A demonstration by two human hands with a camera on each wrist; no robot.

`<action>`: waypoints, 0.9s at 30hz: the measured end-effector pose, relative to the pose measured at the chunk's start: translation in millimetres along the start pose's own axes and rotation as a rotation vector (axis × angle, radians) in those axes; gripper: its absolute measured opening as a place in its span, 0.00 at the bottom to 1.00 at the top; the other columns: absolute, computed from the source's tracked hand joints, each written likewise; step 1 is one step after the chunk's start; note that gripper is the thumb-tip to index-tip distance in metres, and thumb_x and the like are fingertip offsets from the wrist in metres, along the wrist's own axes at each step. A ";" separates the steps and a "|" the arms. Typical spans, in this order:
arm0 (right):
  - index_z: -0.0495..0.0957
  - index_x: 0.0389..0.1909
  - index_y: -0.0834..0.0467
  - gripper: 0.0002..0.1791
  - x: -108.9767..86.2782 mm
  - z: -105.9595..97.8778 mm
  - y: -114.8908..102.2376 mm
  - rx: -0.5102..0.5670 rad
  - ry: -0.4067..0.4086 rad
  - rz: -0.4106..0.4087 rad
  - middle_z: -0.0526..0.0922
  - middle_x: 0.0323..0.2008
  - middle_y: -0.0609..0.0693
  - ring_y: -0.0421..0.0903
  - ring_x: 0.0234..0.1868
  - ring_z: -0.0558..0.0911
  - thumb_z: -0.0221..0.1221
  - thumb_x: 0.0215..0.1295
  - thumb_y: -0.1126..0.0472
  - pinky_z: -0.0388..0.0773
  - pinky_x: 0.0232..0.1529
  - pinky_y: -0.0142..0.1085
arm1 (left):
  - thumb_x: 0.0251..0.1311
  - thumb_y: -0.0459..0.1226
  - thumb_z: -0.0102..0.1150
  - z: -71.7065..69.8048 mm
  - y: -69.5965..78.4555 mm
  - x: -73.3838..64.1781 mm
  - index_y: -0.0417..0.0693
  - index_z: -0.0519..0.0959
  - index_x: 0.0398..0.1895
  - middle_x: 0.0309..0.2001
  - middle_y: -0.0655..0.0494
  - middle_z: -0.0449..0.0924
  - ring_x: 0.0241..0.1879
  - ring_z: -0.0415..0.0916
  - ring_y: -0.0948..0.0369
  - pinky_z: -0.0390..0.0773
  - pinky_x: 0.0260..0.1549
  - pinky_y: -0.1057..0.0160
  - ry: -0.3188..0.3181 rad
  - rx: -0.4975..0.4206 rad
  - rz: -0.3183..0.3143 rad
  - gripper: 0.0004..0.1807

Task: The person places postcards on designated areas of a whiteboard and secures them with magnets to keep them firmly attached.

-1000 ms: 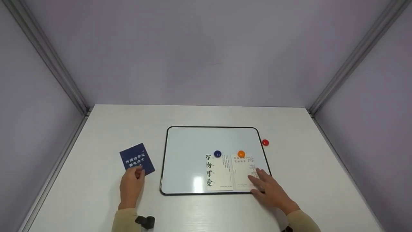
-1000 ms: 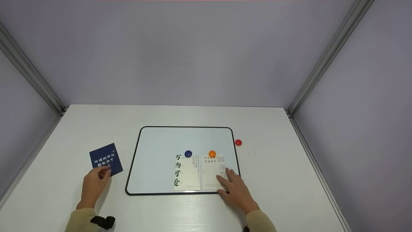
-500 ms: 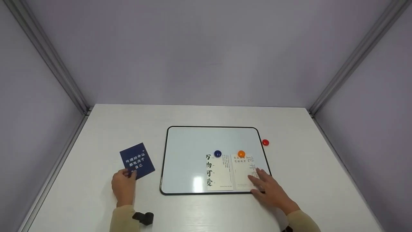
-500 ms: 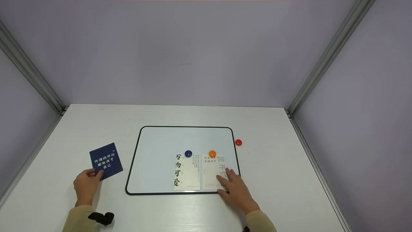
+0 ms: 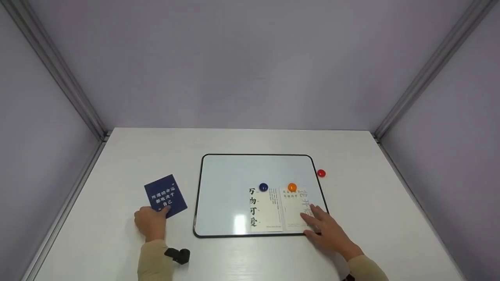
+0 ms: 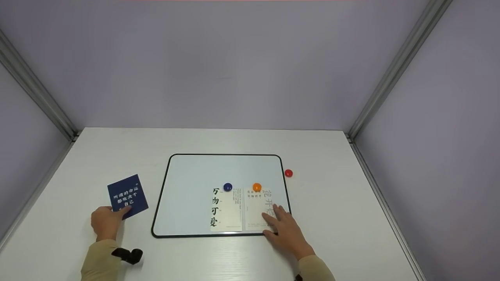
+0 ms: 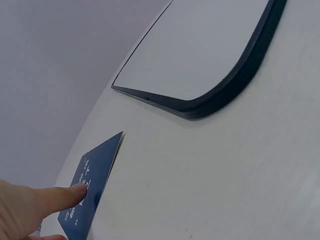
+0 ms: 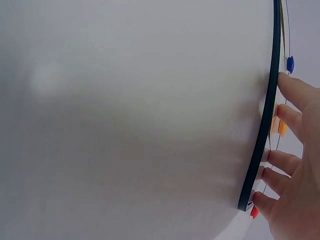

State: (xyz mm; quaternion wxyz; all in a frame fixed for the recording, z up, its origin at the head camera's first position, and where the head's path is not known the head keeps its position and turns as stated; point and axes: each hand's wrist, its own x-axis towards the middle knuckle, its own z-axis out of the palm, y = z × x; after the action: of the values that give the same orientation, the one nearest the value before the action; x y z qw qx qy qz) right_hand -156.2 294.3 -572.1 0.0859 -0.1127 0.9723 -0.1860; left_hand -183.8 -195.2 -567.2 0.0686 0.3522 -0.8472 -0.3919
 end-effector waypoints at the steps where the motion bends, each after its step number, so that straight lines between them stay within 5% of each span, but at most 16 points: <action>1: 0.68 0.67 0.42 0.31 0.1 0.1 0.0 0.000 0.001 0.001 0.57 0.76 0.54 0.59 0.77 0.55 0.59 0.62 0.43 0.57 0.72 0.60 | 0.57 0.37 0.65 -0.4 1.6 -0.2 0.17 0.70 0.51 0.47 0.27 0.71 0.49 0.67 0.39 0.70 0.53 0.43 -0.003 0.016 -0.001 0.30; 11: 0.69 0.66 0.41 0.31 -1.3 0.7 -1.3 0.029 0.003 0.015 0.56 0.76 0.53 0.59 0.77 0.54 0.59 0.62 0.43 0.56 0.73 0.60 | 0.57 0.36 0.64 -6.5 9.9 2.2 0.17 0.69 0.52 0.49 0.25 0.72 0.52 0.68 0.36 0.71 0.54 0.43 -0.072 0.110 -0.024 0.30; 15: 0.69 0.66 0.41 0.30 -2.8 1.8 -0.7 0.027 0.005 0.011 0.57 0.76 0.53 0.58 0.77 0.55 0.60 0.62 0.43 0.57 0.72 0.60 | 0.57 0.34 0.63 -5.4 8.3 1.8 0.18 0.65 0.57 0.52 0.26 0.70 0.54 0.69 0.36 0.72 0.57 0.43 -0.085 -0.007 -0.084 0.31; 21: 0.70 0.65 0.45 0.29 -4.2 0.4 0.0 0.035 0.032 -0.033 0.59 0.74 0.57 0.61 0.76 0.56 0.60 0.63 0.45 0.58 0.71 0.61 | 0.57 0.32 0.60 -6.5 2.9 1.3 0.24 0.61 0.59 0.55 0.27 0.69 0.55 0.67 0.37 0.67 0.60 0.41 -0.091 -0.241 -0.092 0.30; 27: 0.70 0.66 0.45 0.29 -2.3 -1.4 -0.9 0.030 0.019 -0.028 0.58 0.75 0.56 0.61 0.76 0.55 0.60 0.63 0.46 0.57 0.72 0.61 | 0.58 0.32 0.61 -8.4 0.5 4.3 0.24 0.60 0.61 0.61 0.26 0.64 0.63 0.61 0.37 0.59 0.67 0.43 -0.098 -0.330 -0.122 0.32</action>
State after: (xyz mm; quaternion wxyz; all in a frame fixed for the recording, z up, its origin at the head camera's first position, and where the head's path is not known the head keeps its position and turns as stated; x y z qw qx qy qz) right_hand -154.1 294.5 -570.2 0.0757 -0.1232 0.9685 -0.2028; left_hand -184.0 -202.9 -561.7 0.0603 0.3674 -0.7507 -0.5457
